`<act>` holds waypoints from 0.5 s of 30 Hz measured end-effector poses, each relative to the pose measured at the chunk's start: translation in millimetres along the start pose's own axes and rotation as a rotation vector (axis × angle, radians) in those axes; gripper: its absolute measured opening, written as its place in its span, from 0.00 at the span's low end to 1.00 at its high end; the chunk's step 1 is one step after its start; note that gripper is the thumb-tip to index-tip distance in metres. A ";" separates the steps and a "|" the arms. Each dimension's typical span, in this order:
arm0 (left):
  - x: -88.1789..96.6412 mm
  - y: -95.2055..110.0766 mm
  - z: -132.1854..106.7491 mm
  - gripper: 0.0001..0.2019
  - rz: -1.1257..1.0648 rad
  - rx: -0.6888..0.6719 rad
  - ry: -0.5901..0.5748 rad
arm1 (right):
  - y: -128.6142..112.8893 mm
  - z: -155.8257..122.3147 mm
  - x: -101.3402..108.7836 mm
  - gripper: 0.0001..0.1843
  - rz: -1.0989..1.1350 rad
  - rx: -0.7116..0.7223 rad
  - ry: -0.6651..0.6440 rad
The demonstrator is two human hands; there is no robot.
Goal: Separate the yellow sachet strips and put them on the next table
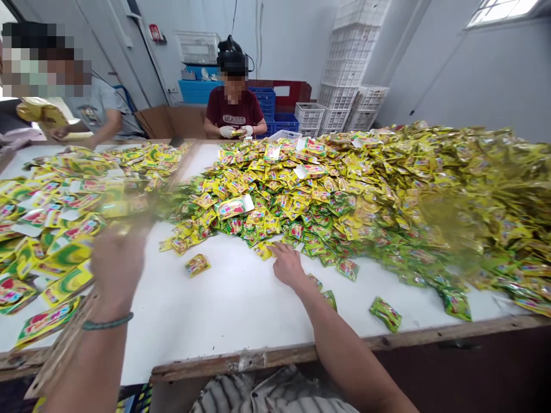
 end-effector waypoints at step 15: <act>-105.2 56.7 -88.7 0.18 0.141 -0.290 -0.679 | -5.3 -1.1 -3.4 0.08 0.312 -0.131 0.089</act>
Point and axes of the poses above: each hand's wrist, its own z-axis towards the middle knuckle, its own x-axis out of the back of the hand, y = z × x, the point moved 3 cm from there along z, towards the middle knuckle, and after that the axes turned 5 degrees about -x, right-handed, at the moved point
